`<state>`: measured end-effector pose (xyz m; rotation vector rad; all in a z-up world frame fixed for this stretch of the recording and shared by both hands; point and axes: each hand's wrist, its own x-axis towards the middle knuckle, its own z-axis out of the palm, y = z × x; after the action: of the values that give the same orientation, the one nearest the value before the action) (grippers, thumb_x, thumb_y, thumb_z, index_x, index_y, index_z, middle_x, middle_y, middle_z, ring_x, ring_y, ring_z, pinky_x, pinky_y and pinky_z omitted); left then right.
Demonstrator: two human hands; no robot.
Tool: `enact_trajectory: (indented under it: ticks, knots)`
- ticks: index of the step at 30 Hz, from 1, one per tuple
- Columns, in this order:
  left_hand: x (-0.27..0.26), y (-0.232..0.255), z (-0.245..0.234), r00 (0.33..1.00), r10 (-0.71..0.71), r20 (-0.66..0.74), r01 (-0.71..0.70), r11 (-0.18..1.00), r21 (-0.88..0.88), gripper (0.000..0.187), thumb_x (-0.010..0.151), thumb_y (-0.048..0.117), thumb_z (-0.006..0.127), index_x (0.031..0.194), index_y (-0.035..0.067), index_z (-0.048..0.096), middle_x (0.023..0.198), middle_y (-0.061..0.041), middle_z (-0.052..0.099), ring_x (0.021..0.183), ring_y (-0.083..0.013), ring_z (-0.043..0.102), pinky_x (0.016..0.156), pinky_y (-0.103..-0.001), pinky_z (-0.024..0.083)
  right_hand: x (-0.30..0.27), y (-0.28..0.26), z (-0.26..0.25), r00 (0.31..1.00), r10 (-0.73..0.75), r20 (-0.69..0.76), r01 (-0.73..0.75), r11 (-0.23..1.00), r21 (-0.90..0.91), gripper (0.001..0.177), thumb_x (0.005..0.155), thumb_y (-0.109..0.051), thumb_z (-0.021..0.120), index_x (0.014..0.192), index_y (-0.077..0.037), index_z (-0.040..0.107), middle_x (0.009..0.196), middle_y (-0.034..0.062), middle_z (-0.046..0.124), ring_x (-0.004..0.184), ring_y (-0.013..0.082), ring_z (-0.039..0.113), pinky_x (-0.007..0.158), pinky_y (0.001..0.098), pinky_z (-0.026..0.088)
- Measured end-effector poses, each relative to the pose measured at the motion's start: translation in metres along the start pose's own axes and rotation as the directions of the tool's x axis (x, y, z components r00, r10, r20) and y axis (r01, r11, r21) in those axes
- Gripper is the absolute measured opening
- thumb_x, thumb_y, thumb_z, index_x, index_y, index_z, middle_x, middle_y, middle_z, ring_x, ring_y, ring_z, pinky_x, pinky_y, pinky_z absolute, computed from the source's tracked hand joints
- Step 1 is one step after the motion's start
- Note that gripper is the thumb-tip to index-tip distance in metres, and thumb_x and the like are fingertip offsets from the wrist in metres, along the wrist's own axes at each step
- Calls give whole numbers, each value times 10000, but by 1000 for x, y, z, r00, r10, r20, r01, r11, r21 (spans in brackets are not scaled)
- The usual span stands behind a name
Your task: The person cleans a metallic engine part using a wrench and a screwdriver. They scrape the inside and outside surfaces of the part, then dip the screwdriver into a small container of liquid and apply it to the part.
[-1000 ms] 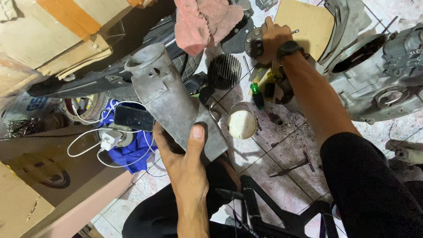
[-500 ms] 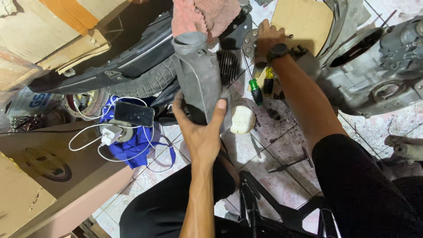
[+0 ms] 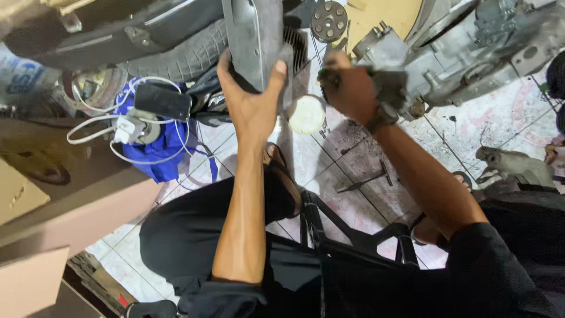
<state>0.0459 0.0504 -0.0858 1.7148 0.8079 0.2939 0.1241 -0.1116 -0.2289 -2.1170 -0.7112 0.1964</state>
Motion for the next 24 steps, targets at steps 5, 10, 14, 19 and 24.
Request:
enact_trajectory:
  ticks: [5,10,14,19,24]
  knots:
    - [-5,-7,-9,998,-23,-62,21,999,-31,878,680,439,710,1362,55,310,1380,-143,440,1279,-248,452,1073,-355,354,-45,16,42,999,-44,-2,44,998,-42,158,873,26,565,912,-82,673,867,84,721,646,175,669,494,236,527]
    - [-15,-1,-17,997,-64,-52,62,997,-40,907,643,496,681,1362,85,313,1366,-132,461,1250,-255,485,1035,-364,402,-62,26,73,961,-252,-112,223,948,-227,149,771,45,630,846,-82,600,828,62,609,674,183,583,458,270,467]
    - [-20,-2,-19,998,-25,-51,24,1000,-18,905,631,508,682,1353,91,330,1363,-142,462,1243,-257,486,1038,-358,382,-69,33,86,934,-324,-150,273,919,-284,106,819,-22,662,837,-65,567,742,60,596,601,198,576,395,299,444]
    - [-31,2,-25,999,-46,11,46,996,-78,844,631,447,704,1322,87,379,1284,-107,554,1155,-200,567,996,-299,431,-71,19,85,996,76,-36,-83,948,-306,123,812,-162,630,920,-116,594,996,73,545,609,336,559,481,482,450]
    - [-30,-4,-26,997,-37,70,47,988,-145,816,645,423,708,1324,93,396,1306,-123,551,1172,-201,556,998,-281,423,-65,13,78,971,219,91,-178,926,-333,192,820,-224,558,953,-90,589,1078,109,506,658,365,562,543,523,425]
